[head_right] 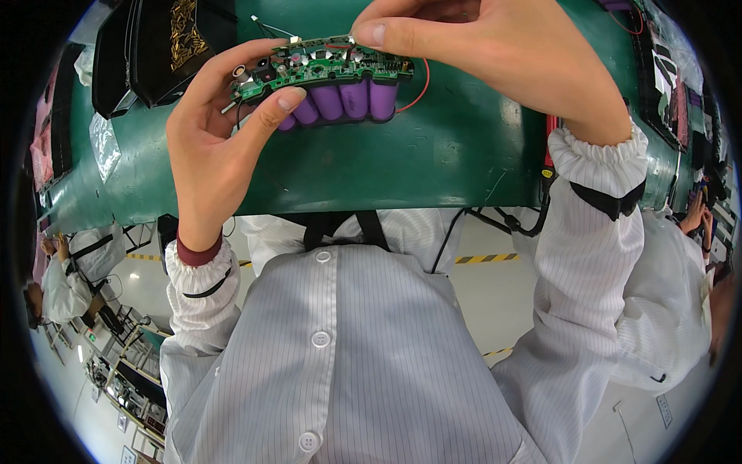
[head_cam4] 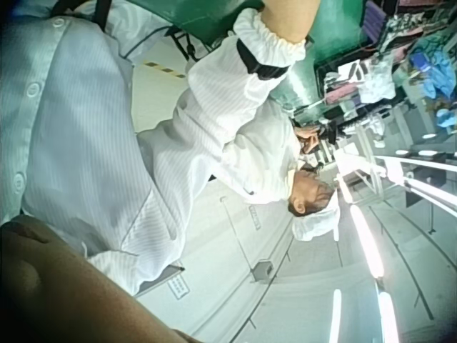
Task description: Assembling electronic components and a battery pack onto a PCB using an electric screwdriver.
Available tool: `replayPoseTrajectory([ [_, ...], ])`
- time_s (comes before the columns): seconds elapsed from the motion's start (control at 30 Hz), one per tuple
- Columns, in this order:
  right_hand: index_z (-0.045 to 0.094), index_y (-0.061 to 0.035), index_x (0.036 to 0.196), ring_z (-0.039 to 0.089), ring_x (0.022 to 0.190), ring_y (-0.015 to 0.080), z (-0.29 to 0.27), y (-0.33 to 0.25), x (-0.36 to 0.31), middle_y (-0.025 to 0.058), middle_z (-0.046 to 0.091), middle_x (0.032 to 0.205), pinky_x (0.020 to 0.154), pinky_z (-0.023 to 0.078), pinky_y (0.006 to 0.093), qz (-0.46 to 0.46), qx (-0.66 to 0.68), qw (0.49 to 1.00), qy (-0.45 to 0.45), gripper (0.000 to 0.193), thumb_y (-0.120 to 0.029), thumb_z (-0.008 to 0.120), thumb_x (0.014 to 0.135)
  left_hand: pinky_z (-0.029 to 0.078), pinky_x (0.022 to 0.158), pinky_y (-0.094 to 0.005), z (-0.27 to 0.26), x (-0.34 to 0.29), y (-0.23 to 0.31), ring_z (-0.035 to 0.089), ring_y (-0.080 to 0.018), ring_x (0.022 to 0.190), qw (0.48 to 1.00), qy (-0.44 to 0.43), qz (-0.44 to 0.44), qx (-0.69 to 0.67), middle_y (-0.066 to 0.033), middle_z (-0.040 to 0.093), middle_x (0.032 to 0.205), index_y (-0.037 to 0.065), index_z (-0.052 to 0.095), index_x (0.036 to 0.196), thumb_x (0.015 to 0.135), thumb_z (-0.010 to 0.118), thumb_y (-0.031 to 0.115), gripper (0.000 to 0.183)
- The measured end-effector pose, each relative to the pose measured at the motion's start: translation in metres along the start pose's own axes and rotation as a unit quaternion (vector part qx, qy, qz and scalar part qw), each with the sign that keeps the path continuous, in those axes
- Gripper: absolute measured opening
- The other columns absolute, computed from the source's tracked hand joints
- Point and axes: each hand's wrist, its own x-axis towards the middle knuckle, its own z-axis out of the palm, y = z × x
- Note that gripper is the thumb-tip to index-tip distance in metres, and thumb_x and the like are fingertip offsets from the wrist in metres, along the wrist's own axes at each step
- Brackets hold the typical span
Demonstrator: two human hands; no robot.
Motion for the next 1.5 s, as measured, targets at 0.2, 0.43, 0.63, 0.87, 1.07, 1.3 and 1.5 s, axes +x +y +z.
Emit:
replayPoseTrajectory([
  [0.2, 0.075, 0.0087, 0.112, 0.072, 0.087, 0.0168, 0.001, -0.004, 0.0, 0.0158, 0.077, 0.098, 0.079, 0.059, 0.0286, -0.029, -0.061, 0.998, -0.017, 0.024, -0.007, 0.076, 0.094, 0.058, 0.078, -0.0239, -0.001, 0.0, -0.001, 0.067, -0.0115, 0.095, 1.0, 0.002, 0.006, 0.0, -0.0085, 0.069, 0.113, -0.001, 0.063, 0.13, 0.092, 0.078, 0.006, 0.041],
  [0.43, 0.076, 0.0073, 0.108, 0.071, 0.083, 0.0166, 0.008, -0.002, -0.005, 0.0151, 0.076, 0.094, 0.078, 0.058, 0.0301, -0.08, -0.142, 0.987, 0.011, 0.021, -0.006, 0.077, 0.092, 0.058, 0.077, -0.0234, -0.002, 0.001, -0.001, 0.067, -0.0111, 0.096, 0.999, -0.002, 0.019, 0.026, -0.0075, 0.068, 0.114, 0.0, 0.064, 0.129, 0.092, 0.078, 0.005, 0.04],
  [0.63, 0.079, 0.0005, 0.106, 0.069, 0.08, 0.0178, 0.007, -0.006, -0.006, 0.0131, 0.075, 0.089, 0.074, 0.056, 0.0298, -0.114, -0.193, 0.974, 0.016, 0.021, -0.009, 0.079, 0.087, 0.059, 0.078, -0.0244, -0.004, 0.003, -0.003, 0.066, -0.0121, 0.098, 0.994, -0.006, 0.065, 0.093, -0.0066, 0.066, 0.116, 0.0, 0.064, 0.127, 0.091, 0.079, 0.004, 0.039],
  [0.87, 0.078, 0.0004, 0.103, 0.07, 0.077, 0.0207, 0.01, -0.008, -0.01, 0.0142, 0.075, 0.087, 0.07, 0.055, 0.0309, -0.168, -0.252, 0.952, 0.038, 0.021, -0.008, 0.08, 0.084, 0.059, 0.079, -0.0261, -0.007, 0.004, -0.007, 0.067, -0.0144, 0.101, 0.977, -0.011, 0.132, 0.168, -0.0078, 0.067, 0.117, 0.0, 0.065, 0.122, 0.088, 0.08, -0.001, 0.038],
  [1.07, 0.078, 0.0, 0.101, 0.07, 0.075, 0.0225, 0.012, -0.008, -0.013, 0.0143, 0.074, 0.088, 0.07, 0.056, 0.0323, -0.199, -0.27, 0.941, 0.044, 0.022, -0.007, 0.081, 0.081, 0.055, 0.07, -0.0247, -0.008, 0.008, -0.009, 0.069, -0.0171, 0.098, 0.937, 0.025, 0.252, 0.242, -0.0106, 0.071, 0.121, 0.003, 0.069, 0.113, 0.078, 0.084, -0.003, 0.038],
  [1.3, 0.077, 0.0015, 0.101, 0.071, 0.074, 0.023, 0.013, -0.003, -0.014, 0.0145, 0.075, 0.089, 0.069, 0.057, 0.0317, -0.196, -0.262, 0.944, 0.048, 0.022, -0.007, 0.081, 0.08, 0.055, 0.07, -0.0277, -0.007, 0.006, -0.011, 0.071, -0.0205, 0.095, 0.919, 0.035, 0.304, 0.249, -0.0114, 0.076, 0.112, 0.004, 0.071, 0.105, 0.072, 0.087, -0.004, 0.037],
  [1.5, 0.077, 0.0012, 0.102, 0.072, 0.075, 0.023, 0.013, -0.006, -0.015, 0.0153, 0.075, 0.09, 0.07, 0.058, 0.0316, -0.193, -0.277, 0.94, 0.045, 0.022, -0.007, 0.08, 0.082, 0.059, 0.078, -0.0306, -0.007, 0.009, -0.013, 0.073, -0.0247, 0.096, 0.916, 0.029, 0.32, 0.241, -0.0146, 0.076, 0.11, 0.001, 0.071, 0.104, 0.07, 0.088, -0.006, 0.039],
])
